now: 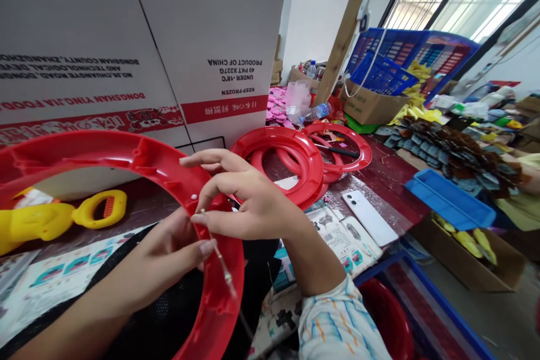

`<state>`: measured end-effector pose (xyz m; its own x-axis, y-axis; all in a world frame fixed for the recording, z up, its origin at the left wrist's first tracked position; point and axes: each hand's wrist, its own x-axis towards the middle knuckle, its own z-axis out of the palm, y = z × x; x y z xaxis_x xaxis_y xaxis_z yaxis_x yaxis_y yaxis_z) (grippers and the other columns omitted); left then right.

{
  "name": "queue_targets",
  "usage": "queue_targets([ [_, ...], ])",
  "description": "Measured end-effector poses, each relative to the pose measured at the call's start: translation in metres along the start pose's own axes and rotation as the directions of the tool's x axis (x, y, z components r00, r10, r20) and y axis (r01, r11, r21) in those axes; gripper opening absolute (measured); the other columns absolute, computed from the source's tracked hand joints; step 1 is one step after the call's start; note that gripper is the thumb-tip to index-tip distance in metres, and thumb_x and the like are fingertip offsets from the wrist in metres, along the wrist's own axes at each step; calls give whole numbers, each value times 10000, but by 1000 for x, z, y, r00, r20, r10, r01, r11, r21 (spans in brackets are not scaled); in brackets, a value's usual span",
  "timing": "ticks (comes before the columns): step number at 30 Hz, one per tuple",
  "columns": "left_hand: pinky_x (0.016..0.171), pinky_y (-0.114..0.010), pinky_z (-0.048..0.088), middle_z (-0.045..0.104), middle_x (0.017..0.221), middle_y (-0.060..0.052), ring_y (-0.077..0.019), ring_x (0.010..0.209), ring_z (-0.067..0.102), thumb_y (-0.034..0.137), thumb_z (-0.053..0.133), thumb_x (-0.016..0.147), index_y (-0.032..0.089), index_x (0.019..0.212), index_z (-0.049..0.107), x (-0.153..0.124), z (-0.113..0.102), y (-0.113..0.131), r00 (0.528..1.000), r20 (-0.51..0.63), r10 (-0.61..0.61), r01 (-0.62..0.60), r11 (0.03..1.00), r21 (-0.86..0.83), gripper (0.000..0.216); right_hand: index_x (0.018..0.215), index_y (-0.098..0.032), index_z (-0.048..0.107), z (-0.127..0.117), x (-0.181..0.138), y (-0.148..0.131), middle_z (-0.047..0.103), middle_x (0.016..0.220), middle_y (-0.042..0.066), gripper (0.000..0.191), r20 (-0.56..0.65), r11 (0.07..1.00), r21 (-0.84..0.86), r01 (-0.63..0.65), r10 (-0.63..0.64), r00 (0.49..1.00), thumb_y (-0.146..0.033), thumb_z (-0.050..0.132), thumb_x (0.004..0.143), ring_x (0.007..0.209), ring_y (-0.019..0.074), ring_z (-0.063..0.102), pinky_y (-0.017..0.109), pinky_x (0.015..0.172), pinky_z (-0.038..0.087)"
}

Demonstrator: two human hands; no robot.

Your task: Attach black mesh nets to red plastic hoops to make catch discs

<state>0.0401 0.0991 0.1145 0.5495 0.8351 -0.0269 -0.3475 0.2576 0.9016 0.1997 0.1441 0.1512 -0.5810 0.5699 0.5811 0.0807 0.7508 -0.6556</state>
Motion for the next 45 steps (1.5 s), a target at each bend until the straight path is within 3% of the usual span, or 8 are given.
queue_targets([
  [6,644,-203,478,579,832,16,-133,767,564,177,610,835,210,1064,539,-4,0,-1,999,-36,-19,25,982,188,242,810,-200,736,1,0,6,520,1387,61,56,-71,997,79,-13,19,997,-183,756,760,1292,222,508,400,1109,400],
  [11,740,-267,520,631,968,-30,-176,871,605,144,581,822,200,1152,522,-5,0,-8,997,29,-65,57,971,232,340,768,-214,756,-1,2,11,593,1298,58,55,-26,984,170,-61,66,997,-240,794,739,1265,219,532,413,1099,409],
  [17,717,-230,502,632,1013,-16,-165,910,617,125,556,839,212,1090,514,-7,4,-10,995,37,-88,77,969,233,269,752,-194,760,-1,1,5,555,1352,72,68,-14,932,269,-243,256,967,-222,809,715,1235,221,565,388,1049,450],
  [23,792,-269,512,636,1144,-39,-201,1046,614,135,550,853,225,1199,478,-8,5,-10,991,47,-123,111,973,203,365,740,-192,758,-5,2,7,622,1302,73,81,22,947,186,-263,264,964,-242,813,708,1176,213,598,356,974,474],
  [28,730,-254,512,646,981,-27,-181,905,627,164,583,845,208,1131,535,-7,4,-13,992,27,-121,112,968,224,294,732,-182,752,-8,1,6,608,1310,74,92,53,952,114,-283,279,959,-255,806,719,1166,215,595,353,950,481],
  [35,784,-248,538,669,999,-14,-148,885,647,163,669,815,234,1138,552,-4,2,-10,980,96,-172,169,985,33,351,721,-161,744,-10,0,3,613,1300,81,77,41,961,108,-254,251,967,-214,799,728,1165,212,594,315,904,498],
  [40,758,-283,547,702,831,-30,-174,802,663,312,717,807,168,917,657,0,-11,-16,982,99,-158,158,987,9,191,723,-153,737,-10,-1,1,616,1300,79,77,36,967,119,-226,224,974,-197,801,726,1136,191,609,276,866,504],
  [45,653,-270,564,682,731,-1,-154,671,673,320,722,807,166,878,616,3,-10,-18,986,-3,-168,167,985,-47,200,716,-150,730,-8,-2,-1,614,1307,82,64,26,966,104,-236,234,972,-177,784,737,1126,193,618,278,851,517],
])
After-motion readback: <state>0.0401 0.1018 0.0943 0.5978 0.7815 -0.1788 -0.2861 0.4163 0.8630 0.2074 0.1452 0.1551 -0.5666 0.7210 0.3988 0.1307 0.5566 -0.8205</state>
